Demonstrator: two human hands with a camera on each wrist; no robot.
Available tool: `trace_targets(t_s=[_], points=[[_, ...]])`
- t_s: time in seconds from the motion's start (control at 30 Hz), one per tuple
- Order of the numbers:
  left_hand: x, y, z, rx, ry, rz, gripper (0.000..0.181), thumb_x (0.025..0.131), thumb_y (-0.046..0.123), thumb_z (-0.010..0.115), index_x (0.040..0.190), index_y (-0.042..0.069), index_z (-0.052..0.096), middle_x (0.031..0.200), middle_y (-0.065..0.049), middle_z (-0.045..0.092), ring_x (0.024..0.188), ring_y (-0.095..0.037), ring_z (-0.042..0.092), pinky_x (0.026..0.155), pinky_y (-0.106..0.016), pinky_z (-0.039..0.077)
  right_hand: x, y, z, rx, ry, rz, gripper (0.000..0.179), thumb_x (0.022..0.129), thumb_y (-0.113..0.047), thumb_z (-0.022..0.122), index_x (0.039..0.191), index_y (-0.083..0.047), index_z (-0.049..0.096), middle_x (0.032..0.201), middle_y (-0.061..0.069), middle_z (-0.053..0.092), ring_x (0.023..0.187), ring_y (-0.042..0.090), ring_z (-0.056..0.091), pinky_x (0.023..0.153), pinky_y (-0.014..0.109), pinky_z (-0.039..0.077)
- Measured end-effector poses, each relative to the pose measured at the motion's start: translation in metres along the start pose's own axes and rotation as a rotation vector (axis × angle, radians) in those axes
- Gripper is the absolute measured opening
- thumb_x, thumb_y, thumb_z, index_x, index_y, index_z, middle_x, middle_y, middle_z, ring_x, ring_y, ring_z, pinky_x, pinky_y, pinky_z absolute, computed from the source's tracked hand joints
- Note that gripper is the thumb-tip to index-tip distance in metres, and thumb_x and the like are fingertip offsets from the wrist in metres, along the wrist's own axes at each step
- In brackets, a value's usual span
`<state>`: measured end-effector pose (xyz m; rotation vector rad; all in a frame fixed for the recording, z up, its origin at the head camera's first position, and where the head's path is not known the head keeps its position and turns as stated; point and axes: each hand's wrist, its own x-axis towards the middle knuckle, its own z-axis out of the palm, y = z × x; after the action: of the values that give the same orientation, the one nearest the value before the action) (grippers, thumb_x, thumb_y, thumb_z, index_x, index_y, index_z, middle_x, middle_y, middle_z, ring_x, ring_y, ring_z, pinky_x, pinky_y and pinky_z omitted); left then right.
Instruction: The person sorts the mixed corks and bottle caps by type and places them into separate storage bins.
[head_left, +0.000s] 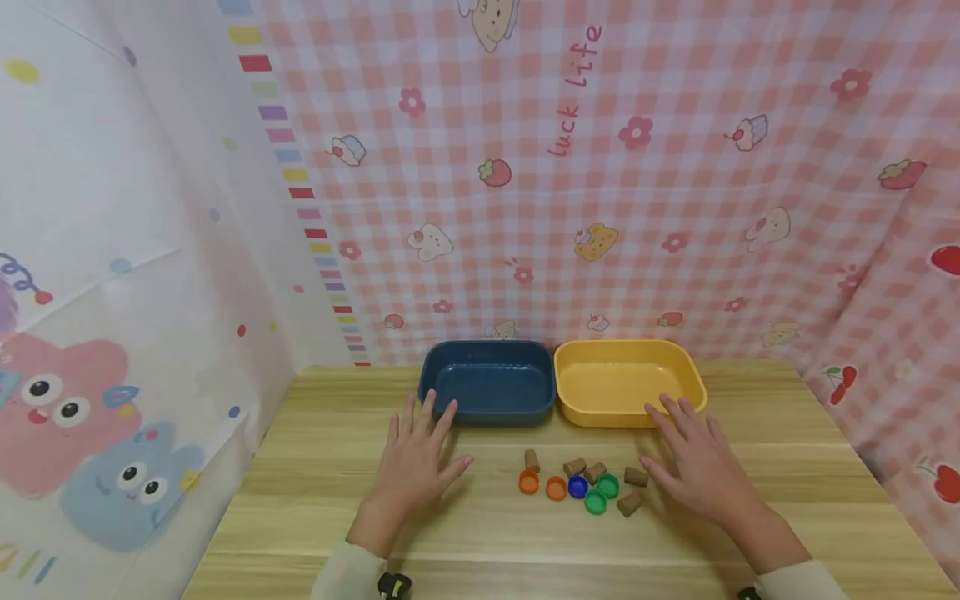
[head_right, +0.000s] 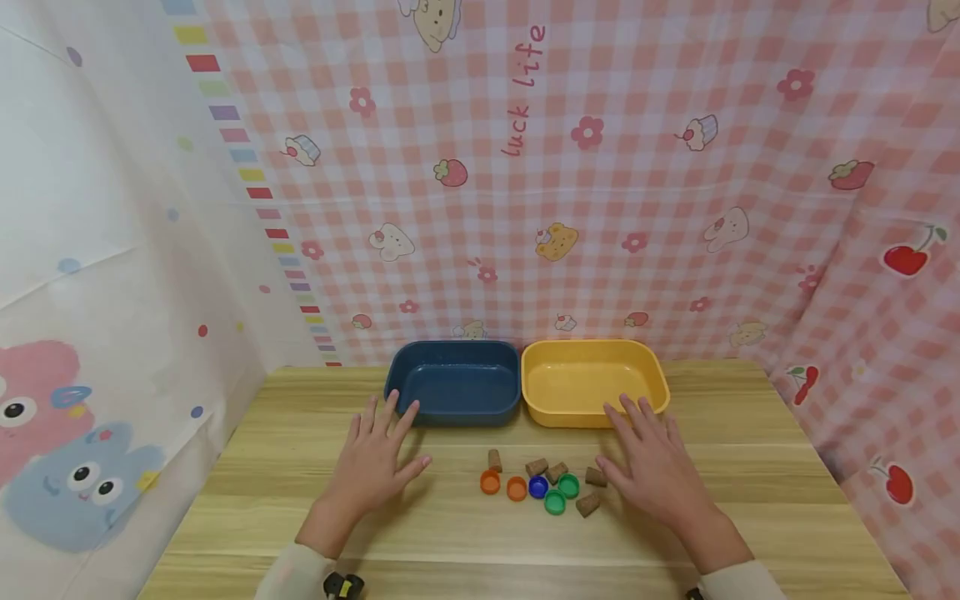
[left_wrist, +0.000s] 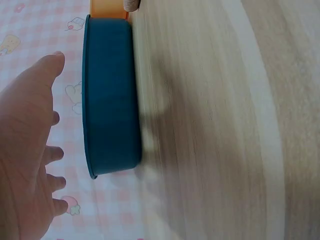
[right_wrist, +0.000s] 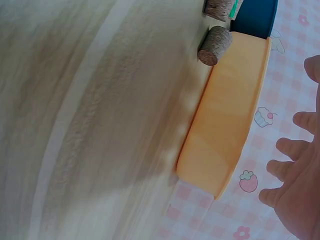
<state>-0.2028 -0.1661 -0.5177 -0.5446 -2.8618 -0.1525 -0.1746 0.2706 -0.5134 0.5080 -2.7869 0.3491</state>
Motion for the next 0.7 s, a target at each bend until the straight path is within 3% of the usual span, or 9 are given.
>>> trace_targets(t_s=[0.37,0.7], points=[[0.013,-0.002,0.000,0.043,0.022,0.066,0.083,0.097,0.068,0.054,0.162,0.021,0.034,0.168,-0.021,0.029,0.152,-0.052,0.027,0.119,-0.066,0.028,-0.001,0.005,0.004,0.019,0.149,-0.164,0.065,0.084,-0.028,0.080,0.139,0.000,0.059,0.143,0.024,0.056,0.128,0.046,0.055,0.104,0.066,0.043],[0.025,-0.007,0.008,0.054,-0.007,0.125,0.076,0.098,0.061,0.058,0.160,0.021,0.040,0.164,-0.019,0.037,0.151,-0.049,0.032,0.119,-0.064,0.030,-0.006,0.007,0.009,0.094,0.071,-0.164,0.061,0.084,-0.024,0.083,0.136,-0.001,0.062,0.135,0.020,0.062,0.119,0.041,0.063,0.097,0.059,0.052]])
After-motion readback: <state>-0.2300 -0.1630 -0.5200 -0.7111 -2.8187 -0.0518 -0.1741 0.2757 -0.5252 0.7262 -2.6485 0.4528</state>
